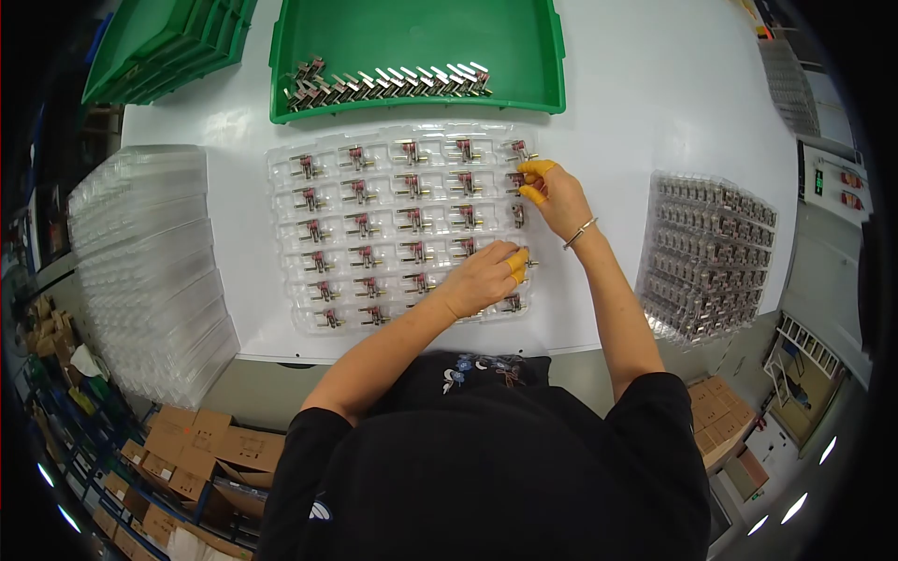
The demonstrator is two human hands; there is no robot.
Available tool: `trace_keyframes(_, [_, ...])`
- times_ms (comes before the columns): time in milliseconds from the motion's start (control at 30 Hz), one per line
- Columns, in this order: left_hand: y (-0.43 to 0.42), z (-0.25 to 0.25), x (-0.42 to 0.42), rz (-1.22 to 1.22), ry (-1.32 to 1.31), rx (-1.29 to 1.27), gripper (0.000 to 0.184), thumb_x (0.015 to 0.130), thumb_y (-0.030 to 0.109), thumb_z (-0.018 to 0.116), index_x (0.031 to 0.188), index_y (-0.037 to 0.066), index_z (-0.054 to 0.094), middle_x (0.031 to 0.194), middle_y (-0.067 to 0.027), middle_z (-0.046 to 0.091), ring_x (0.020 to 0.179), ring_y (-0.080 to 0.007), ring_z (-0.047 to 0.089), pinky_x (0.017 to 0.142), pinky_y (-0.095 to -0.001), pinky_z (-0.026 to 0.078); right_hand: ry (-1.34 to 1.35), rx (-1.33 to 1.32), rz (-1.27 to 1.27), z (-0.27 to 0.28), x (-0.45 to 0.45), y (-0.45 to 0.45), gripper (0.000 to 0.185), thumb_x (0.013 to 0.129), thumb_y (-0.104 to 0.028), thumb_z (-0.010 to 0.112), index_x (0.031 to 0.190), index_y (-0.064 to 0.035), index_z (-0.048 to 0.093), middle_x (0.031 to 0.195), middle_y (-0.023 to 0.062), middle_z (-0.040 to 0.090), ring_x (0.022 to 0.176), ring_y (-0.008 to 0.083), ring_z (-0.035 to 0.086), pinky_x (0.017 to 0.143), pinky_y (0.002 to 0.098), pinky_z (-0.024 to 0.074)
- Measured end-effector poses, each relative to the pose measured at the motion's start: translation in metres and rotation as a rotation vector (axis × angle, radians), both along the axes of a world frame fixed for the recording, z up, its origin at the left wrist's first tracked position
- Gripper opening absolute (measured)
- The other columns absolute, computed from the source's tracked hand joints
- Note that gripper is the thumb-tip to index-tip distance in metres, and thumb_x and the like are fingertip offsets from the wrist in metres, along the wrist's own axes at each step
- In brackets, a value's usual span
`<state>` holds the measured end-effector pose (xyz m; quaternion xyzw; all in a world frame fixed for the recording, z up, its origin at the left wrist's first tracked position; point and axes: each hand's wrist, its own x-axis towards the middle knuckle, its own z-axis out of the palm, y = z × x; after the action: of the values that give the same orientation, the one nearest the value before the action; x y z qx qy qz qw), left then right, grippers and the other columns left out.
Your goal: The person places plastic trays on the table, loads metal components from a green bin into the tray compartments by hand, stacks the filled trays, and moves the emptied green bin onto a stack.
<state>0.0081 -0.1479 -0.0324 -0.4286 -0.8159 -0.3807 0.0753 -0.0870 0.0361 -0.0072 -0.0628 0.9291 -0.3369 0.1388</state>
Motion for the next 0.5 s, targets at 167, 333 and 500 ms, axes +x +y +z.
trace_keyframes(167, [0.001,-0.001,0.002,0.016,0.022,-0.007,0.015,0.080,0.008,0.064,0.095,0.004,0.062,0.112,-0.0074,0.060,0.107,-0.0268,0.056,0.092,-0.0351,0.047,0.050,-0.016,-0.151,0.008,0.024,-0.005,0.020,0.079,-0.014,0.073,0.097,-0.0101,0.065,0.084,0.0012,0.061,0.070,0.0160,0.056,0.066,0.0264,0.0470])
trace_keyframes(333, [-0.001,-0.007,0.005,-0.003,0.041,-0.024,0.018,0.080,0.008,0.064,0.097,0.004,0.063,0.113,-0.0073,0.059,0.107,-0.0267,0.056,0.091,-0.0353,0.047,0.179,0.096,-0.025,-0.010,0.051,-0.013,0.021,0.080,-0.013,0.072,0.099,-0.0092,0.064,0.084,0.0019,0.061,0.065,0.0140,0.054,0.063,0.0254,0.0459])
trace_keyframes(500, [-0.002,-0.007,0.005,0.016,0.064,-0.045,0.019,0.080,0.009,0.064,0.098,0.004,0.063,0.116,-0.0082,0.058,0.108,-0.0277,0.055,0.091,-0.0371,0.047,0.085,-0.051,-0.258,-0.011,0.047,-0.010,0.022,0.081,-0.014,0.070,0.101,-0.0089,0.064,0.082,0.0018,0.061,0.064,0.0139,0.054,0.061,0.0261,0.0458])
